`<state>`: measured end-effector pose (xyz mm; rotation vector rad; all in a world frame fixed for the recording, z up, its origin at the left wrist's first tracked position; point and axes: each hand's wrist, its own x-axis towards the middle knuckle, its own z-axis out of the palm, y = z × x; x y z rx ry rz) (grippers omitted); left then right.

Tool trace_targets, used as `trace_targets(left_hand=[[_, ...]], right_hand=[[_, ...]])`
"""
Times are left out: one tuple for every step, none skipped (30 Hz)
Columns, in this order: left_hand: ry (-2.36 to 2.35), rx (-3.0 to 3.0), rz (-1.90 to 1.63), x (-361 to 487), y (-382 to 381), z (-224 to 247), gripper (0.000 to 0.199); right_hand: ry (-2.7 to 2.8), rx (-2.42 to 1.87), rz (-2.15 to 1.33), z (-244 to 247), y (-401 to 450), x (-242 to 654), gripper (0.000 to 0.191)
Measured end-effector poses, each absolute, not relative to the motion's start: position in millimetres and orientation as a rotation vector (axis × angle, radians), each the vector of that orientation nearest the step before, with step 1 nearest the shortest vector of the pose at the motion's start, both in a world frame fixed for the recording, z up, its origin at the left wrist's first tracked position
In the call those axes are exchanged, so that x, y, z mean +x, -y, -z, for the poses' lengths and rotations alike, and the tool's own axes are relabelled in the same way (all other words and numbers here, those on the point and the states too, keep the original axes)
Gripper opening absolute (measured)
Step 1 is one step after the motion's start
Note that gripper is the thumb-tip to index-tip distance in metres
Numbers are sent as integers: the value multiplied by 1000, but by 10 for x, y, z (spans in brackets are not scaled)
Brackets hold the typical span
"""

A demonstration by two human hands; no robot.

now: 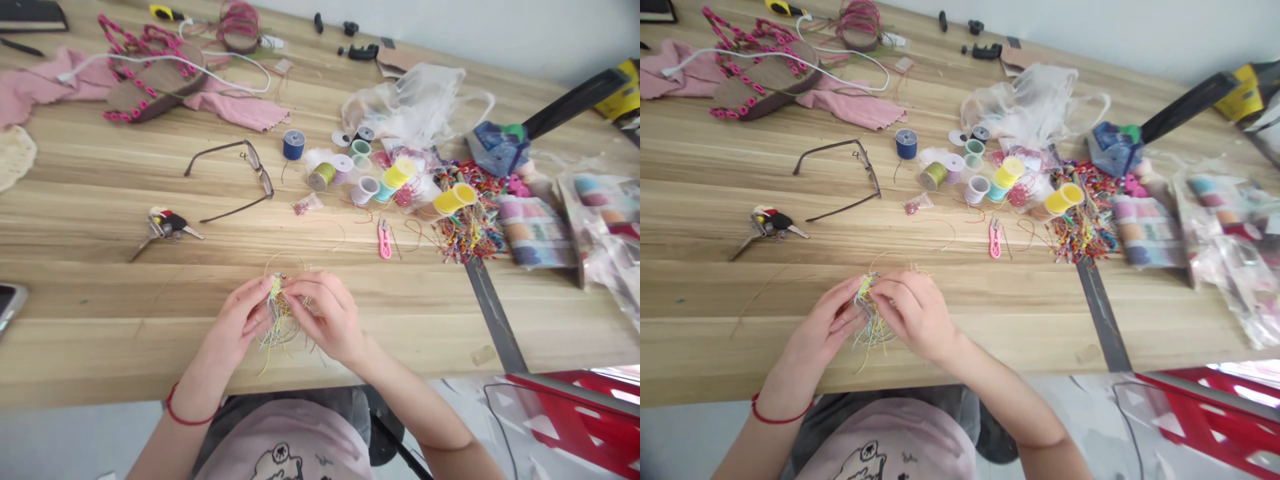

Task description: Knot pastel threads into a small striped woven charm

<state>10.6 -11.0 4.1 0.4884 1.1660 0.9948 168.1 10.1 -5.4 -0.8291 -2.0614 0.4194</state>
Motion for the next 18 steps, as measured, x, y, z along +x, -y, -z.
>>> trace_targets(left_hand=[[-1147,456,-990,107,110,-34,26],[-1127,429,-986,107,111,-24,27],[-1110,412,-984,107,113,-12,27],[-1102,406,-988,107,116,-1,27],[-1103,405,-994,106,120,9,28],[-1110,405,-1001,105,123,16,28],[-1115,404,-1013,105,127,22,28],[-1114,399,-1031,104,130,27,28],[-1106,392,-1053,102,133,32,28],[-1090,384,-1077,100,136,38,29],[-1073,376,-1096,97,138,46,29],[-1056,368,-1112,93,140,57,30],[-1042,360,-1122,88,142,68,30],[-1030,354,-1129,83,144,80,31],[-1020,350,-1134,77,146,89,32],[-1012,349,-1136,73,147,94,32],[-1006,345,-1139,69,147,94,32],[-1003,344,-1141,68,147,85,32]], right_hand=[[2064,-822,-417,54,-99,1683,16],[2067,-814,-412,54,-98,1684,17],[2068,-808,-402,55,-97,1685,18],[2067,-807,-389,56,-97,1684,19],[2062,-810,-374,59,-98,1683,20],[2055,-815,-360,62,-100,1682,20],[2046,-823,-347,65,-105,1680,20],[2037,-830,-334,68,-110,1680,21],[2029,-836,-323,72,-118,1680,22],[2027,-844,-316,76,-126,1681,23],[2032,-860,-310,81,-136,1684,24],[2045,-883,-307,86,-145,1687,25],[2067,-909,-311,92,-154,1690,25],[2094,-933,-319,99,-162,1692,23],[2117,-952,-328,105,-168,1693,21],[2132,-963,-340,108,-172,1693,18],[2133,-963,-358,109,-175,1691,14],[2121,-956,-389,106,-177,1689,11]])
